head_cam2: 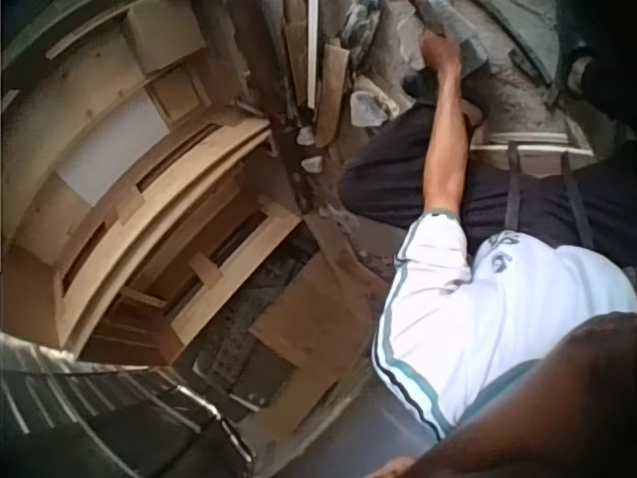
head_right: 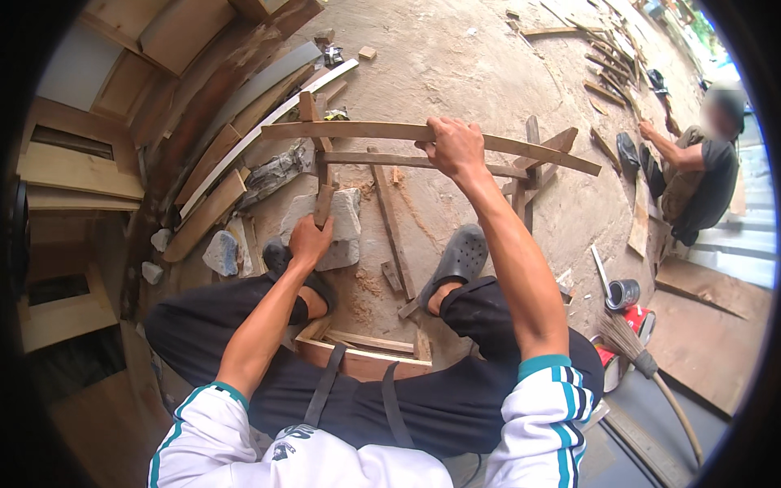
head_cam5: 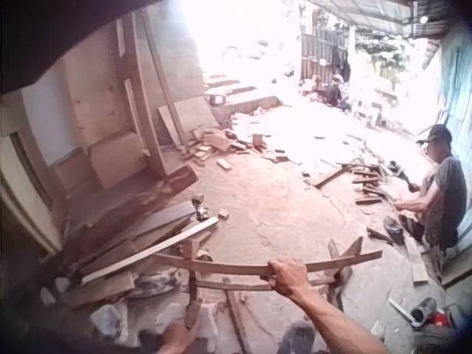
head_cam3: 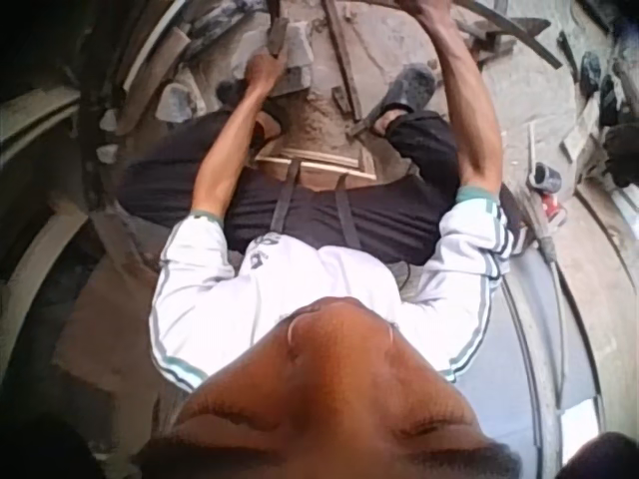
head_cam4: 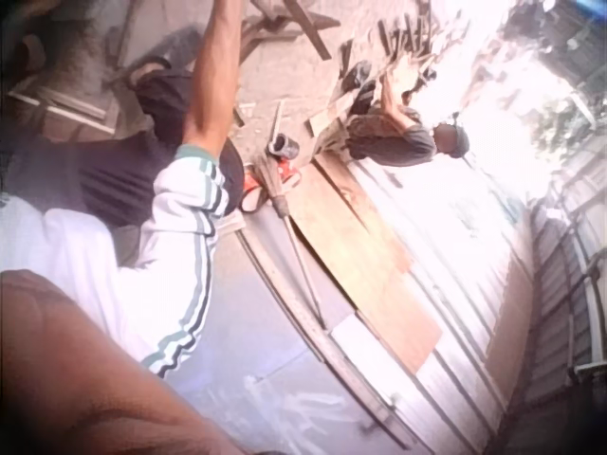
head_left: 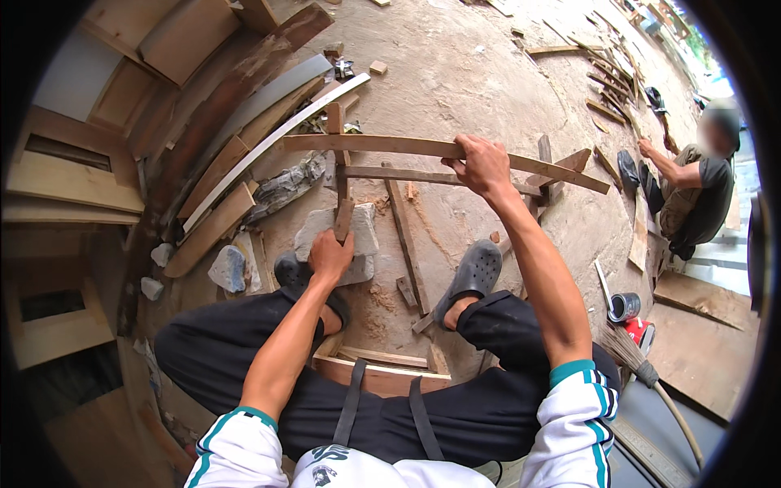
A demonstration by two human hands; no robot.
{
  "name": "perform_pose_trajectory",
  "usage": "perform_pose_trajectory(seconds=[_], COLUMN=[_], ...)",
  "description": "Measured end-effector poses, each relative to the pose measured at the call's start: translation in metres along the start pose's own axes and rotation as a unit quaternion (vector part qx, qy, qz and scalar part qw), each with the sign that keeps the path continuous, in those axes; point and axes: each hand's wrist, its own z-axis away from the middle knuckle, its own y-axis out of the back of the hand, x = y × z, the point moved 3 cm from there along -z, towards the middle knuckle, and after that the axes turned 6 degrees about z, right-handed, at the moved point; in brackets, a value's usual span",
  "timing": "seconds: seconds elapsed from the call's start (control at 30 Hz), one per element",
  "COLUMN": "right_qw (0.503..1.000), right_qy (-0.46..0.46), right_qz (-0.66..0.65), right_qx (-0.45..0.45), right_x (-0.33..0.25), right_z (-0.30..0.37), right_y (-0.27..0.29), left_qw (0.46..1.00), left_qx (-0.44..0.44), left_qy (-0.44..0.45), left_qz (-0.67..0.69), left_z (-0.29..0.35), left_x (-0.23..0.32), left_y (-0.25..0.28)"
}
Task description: The person sits on the floor and assembles a small wooden frame using a hammer and nails. They position wooden pieces on concrete blocks, insert nails, and hammer them to secure the joints.
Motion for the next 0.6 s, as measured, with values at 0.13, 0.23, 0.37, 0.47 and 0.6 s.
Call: perform_pose_trajectory(seconds=[0.13, 0.23, 0.37, 0.47, 0.6], right_qw=[0.999, 0.999, 0.999, 0.999, 0.998], right_qy=[-0.018, -0.017, -0.024, -0.024, -0.005], right_qz=[0.018, 0.011, 0.007, 0.008, 0.009], right_qx=[0.021, 0.025, 0.025, 0.019, 0.056], right_x=[-0.005, -0.014, -0.008, -0.005, -0.007], right_z=[0.005, 0.004, 0.004, 0.004, 0.004], right_y=[-0.001, 0.002, 0.003, -0.002, -0.005], left_qw=[1.0, 0.999, 0.998, 0.998, 0.993], left_qx=[0.014, 0.013, -0.011, -0.001, 0.084], left_qy=[0.019, 0.038, 0.054, 0.064, -0.014], left_qz=[-0.019, -0.016, -0.005, 0.022, 0.085], left_z=[0.009, 0.01, 0.011, 0.014, -0.001], left_x=[0.014, 0.007, 0.005, 0.01, 0.015], left_y=[0.001, 0.0, -0.001, 0.006, 0.005])
